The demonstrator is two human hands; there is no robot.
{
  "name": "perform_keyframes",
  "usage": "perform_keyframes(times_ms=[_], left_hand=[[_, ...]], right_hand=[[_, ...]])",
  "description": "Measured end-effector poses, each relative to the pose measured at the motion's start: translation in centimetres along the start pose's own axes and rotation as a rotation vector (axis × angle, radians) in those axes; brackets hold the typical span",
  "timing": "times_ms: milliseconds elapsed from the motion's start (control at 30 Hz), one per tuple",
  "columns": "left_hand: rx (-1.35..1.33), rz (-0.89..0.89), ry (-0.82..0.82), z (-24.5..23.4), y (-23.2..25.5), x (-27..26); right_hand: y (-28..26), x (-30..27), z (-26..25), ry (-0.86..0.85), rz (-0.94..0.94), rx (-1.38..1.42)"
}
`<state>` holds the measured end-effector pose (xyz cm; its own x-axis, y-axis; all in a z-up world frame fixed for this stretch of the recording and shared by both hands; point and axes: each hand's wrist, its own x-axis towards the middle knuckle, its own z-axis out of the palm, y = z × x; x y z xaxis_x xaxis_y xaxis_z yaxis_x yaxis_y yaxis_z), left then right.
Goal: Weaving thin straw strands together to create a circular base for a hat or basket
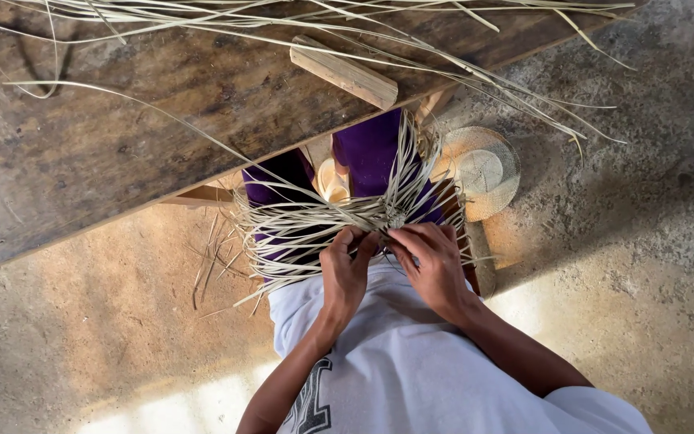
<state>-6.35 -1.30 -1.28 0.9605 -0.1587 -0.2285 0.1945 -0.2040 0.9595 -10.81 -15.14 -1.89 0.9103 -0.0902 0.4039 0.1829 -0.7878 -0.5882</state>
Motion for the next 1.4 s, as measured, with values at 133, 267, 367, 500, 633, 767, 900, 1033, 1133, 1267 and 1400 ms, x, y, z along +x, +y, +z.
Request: perform_keyframes(times_ms=[133,267,367,500,633,767,900,1033,1133,1267,1400], left_hand=[[-0.053,-0.024,-0.051,-0.6,-0.8,0.2],[-0.11,-0.081,-0.067,-1.0,-0.1,0.2],[-0.132,-0.09,-0.05,-0.7,-0.9,0.3],[-0.174,-0.099,-0.061,-0.5,-0.8,0.7],[-0.207,-0.128,-0.066,-0.9,-0.9,0.8],[-0.209,-0.131,-0.058,-0.9,-1.5,0.9],[-0.173,-0.124,-0.041,-0.9,-2.2,1.1],[-0.238,-0.126,-0.057,-0.9,-1.6,1.0],[-0.239,-0.107,-0.078,-1.2,-2.5,0.8],[-0.214,-0.096,-0.084,-1.6,-1.1,0.6],[-0.229,-0.086,-0.078,-1.5,-0.9,0.7]], right_hand=[[-1.0,-0.1,-0.2,0.008,-0.075,-0.145],[-1.3,0.0,-0.1,0.021,-0.119,-0.128],[-1.0,-0.6,0.5,0.039,-0.105,-0.069],[-0.2,-1.1,1.3,0.049,-0.145,-0.056],[-0.7,-0.6,1.5,0.063,-0.137,-0.018],[-1.4,-0.2,1.0,0.08,-0.165,-0.089],[-1.3,-0.3,1.0,0.083,-0.191,-0.132],[-1.8,0.2,0.7,0.096,-0.194,-0.134],[-2.0,0.2,0.6,0.096,-0.196,-0.156],[-2.0,0.2,0.6,0.094,-0.183,-0.161],[-2.0,0.2,0.6,0.083,-0.185,-0.163]])
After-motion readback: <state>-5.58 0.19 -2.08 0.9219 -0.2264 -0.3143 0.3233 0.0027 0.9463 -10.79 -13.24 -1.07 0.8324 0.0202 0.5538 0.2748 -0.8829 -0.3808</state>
